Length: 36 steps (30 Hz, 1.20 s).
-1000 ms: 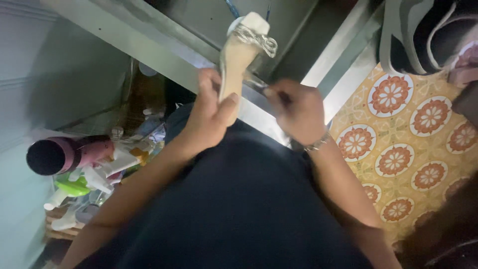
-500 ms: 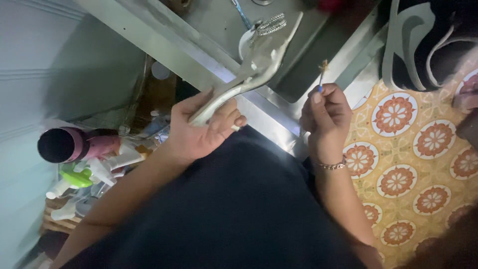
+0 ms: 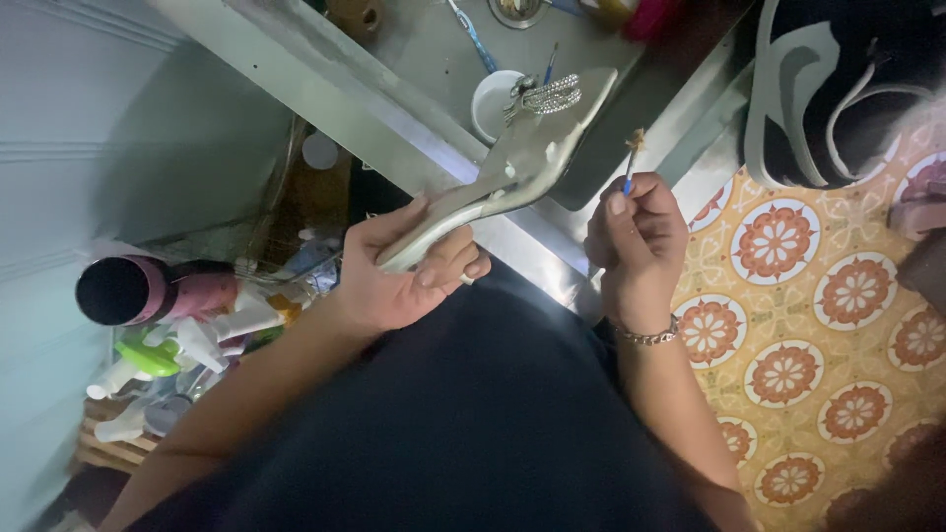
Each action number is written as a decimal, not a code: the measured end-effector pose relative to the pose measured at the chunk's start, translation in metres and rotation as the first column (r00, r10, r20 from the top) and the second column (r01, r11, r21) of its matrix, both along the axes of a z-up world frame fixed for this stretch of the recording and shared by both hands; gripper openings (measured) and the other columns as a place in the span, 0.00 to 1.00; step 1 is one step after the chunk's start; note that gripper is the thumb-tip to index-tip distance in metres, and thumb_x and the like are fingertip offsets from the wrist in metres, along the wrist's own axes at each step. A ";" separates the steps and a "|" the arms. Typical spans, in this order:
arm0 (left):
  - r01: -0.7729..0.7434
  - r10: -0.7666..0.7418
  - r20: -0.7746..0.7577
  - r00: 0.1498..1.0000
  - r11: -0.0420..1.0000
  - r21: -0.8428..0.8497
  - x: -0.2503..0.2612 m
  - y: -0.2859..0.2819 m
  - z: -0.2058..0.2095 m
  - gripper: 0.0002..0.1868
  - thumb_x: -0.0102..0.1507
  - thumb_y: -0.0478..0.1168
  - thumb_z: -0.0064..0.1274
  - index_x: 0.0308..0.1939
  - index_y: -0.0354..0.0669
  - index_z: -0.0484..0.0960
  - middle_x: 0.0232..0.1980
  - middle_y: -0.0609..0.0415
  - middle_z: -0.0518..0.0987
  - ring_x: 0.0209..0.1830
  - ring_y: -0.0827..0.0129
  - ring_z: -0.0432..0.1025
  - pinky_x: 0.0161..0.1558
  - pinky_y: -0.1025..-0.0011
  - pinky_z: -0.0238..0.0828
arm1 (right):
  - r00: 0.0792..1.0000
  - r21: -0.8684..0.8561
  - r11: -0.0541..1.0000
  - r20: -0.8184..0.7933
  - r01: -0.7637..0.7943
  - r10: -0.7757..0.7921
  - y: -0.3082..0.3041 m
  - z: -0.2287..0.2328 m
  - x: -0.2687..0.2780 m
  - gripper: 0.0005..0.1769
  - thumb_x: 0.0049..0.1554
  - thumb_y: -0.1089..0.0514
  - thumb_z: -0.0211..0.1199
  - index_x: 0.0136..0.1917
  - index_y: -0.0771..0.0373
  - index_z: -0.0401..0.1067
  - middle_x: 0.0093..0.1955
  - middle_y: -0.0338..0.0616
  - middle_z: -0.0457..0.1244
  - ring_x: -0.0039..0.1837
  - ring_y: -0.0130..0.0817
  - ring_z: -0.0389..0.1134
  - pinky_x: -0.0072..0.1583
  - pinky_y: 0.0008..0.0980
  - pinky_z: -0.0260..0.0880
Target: Cleaning a white high-heeled shoe with a brush and solution at a sink.
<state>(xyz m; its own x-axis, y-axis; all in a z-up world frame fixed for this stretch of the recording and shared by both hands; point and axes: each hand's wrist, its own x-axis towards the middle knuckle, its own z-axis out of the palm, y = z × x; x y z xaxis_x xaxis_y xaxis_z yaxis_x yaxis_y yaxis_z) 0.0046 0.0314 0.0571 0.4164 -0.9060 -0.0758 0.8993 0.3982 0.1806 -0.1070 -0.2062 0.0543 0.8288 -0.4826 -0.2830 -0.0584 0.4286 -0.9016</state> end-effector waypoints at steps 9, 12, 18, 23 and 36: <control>-0.025 -0.003 0.238 0.971 0.993 0.111 0.034 0.024 -0.016 0.32 0.72 0.50 0.38 0.72 0.27 0.65 0.31 0.53 0.69 0.28 0.73 0.63 0.41 0.72 0.61 | 0.998 -0.227 0.974 -0.068 -0.017 0.001 -0.022 -0.020 -0.001 0.06 0.73 0.59 0.55 0.57 0.63 0.70 0.40 0.36 0.59 0.38 0.24 0.56 0.40 0.26 0.56; -0.065 -0.003 0.385 0.923 0.985 0.163 0.051 0.050 -0.027 0.38 0.68 0.50 0.45 0.74 0.24 0.62 0.32 0.55 0.70 0.29 0.72 0.63 0.35 0.78 0.62 | 0.981 -0.641 0.748 -0.185 -0.171 0.065 -0.035 -0.034 0.017 0.08 0.70 0.61 0.58 0.58 0.67 0.74 0.42 0.44 0.62 0.42 0.33 0.62 0.46 0.33 0.62; -0.203 0.111 0.271 0.956 0.919 0.338 0.057 0.076 -0.031 0.38 0.71 0.44 0.50 0.75 0.13 0.61 0.35 0.53 0.72 0.36 0.73 0.64 0.50 0.70 0.65 | 0.783 -0.782 -0.119 -0.620 -0.612 0.044 -0.026 -0.098 0.108 0.08 0.57 0.61 0.62 0.45 0.61 0.81 0.43 0.56 0.70 0.45 0.54 0.73 0.48 0.48 0.73; -0.375 0.221 0.319 0.922 0.714 0.591 0.061 0.067 -0.008 0.31 0.66 0.43 0.49 0.70 0.30 0.63 0.43 0.49 0.76 0.42 0.67 0.73 0.52 0.59 0.76 | 0.559 -0.517 -0.370 -0.829 -0.772 -0.007 -0.008 -0.191 0.183 0.11 0.62 0.59 0.56 0.49 0.61 0.79 0.50 0.56 0.71 0.49 0.51 0.75 0.46 0.47 0.76; -0.973 -0.473 0.881 0.010 0.200 0.119 0.077 0.057 -0.022 0.16 0.69 0.45 0.68 0.54 0.46 0.79 0.57 0.49 0.74 0.56 0.55 0.71 0.58 0.56 0.69 | 0.765 -0.801 -0.108 -0.596 -0.589 0.243 -0.063 -0.076 0.116 0.12 0.61 0.58 0.66 0.57 0.56 0.82 0.49 0.52 0.71 0.49 0.50 0.73 0.50 0.45 0.72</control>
<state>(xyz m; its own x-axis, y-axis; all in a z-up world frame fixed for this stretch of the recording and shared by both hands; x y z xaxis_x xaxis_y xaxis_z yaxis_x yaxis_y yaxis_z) 0.0820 0.0879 0.0348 0.9032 -0.3127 0.2941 -0.4199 -0.5007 0.7570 0.0091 -0.2694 -0.0217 0.9920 -0.0190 -0.1244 -0.0634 -0.9295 -0.3632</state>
